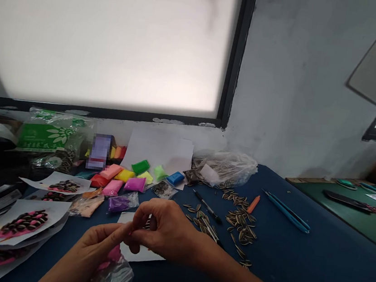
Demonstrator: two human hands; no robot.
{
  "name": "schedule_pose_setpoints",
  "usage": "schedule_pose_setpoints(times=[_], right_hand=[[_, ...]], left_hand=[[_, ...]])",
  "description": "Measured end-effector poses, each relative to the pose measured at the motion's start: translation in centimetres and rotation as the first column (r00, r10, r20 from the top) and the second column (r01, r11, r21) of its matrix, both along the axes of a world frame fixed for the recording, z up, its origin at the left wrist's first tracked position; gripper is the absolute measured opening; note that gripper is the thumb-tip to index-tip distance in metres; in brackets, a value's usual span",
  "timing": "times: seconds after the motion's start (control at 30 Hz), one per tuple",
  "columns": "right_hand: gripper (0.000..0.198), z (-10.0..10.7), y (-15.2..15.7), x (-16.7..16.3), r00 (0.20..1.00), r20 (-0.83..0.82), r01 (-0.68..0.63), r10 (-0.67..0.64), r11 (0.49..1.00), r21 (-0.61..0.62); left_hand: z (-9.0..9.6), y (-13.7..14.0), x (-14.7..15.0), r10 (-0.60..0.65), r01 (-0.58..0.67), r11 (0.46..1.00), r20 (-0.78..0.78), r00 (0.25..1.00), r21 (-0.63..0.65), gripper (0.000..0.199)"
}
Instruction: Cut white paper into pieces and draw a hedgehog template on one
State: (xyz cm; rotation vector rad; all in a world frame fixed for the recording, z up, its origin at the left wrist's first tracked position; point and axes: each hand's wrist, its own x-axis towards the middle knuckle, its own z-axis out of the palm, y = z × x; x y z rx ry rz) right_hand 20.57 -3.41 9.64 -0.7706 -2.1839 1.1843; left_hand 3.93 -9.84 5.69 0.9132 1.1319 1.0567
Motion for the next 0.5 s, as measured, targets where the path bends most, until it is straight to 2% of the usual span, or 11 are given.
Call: schedule_pose_setpoints(times=[0.13,0.27,0.33,0.5], right_hand=[[0.014,-0.3,-0.2,0.0,0.998,0.062,0.014,-0.021,0.995,0.100],[0.012,-0.5,-0.5,-0.1,0.996,0.075,0.043,-0.053,0.991,0.130],[0.014,-0.4,-0.6,-0.2,0.994,0.081,0.068,-0.078,0.991,0.117],[0.015,-0.1,-0.4,-0.2,0.998,-0.019,0.054,-0.054,0.998,-0.038]], left_hand=[[-0.9,0.5,-0.1,-0.005,0.006,0.998,-0.025,1.000,0.055,0.060],[-1.4,0.6,0.0,-0.003,0.005,0.996,-0.022,1.000,0.090,0.062],[-1.3,0.5,0.0,-0.012,0.012,0.999,-0.002,1.000,0.044,0.063],[-0.7,0.1,0.3,0.012,-0.011,0.999,0.007,1.000,-0.053,0.060]])
